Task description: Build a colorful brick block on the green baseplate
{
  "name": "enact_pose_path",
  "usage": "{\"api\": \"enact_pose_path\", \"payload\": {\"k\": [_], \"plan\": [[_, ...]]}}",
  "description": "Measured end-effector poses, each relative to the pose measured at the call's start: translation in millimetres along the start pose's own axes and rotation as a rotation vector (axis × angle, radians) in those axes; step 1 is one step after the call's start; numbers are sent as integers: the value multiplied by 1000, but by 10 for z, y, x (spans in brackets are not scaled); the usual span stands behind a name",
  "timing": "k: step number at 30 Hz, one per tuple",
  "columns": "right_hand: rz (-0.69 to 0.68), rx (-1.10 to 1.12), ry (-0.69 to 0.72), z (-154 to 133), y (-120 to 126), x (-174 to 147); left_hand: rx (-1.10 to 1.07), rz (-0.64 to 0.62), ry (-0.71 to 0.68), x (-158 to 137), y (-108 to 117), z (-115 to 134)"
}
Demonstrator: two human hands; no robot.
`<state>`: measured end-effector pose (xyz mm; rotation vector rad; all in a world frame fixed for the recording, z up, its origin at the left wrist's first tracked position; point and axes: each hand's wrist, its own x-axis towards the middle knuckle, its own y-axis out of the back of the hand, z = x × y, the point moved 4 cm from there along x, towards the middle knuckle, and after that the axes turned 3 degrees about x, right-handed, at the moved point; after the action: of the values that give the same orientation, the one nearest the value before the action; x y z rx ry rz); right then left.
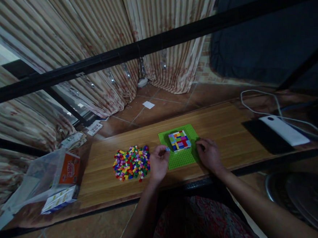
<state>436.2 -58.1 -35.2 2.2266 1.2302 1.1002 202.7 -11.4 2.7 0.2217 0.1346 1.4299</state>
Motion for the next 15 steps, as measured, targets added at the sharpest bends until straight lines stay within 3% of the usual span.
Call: {"api": "enact_pose_path", "payload": {"k": [7,15], "plan": [[7,17,-5,-15,6,2,-2,33,-77,145,-266,-107],[7,20,-13,-2,-2,4,85,80,-130,180,-264,-95]]}}
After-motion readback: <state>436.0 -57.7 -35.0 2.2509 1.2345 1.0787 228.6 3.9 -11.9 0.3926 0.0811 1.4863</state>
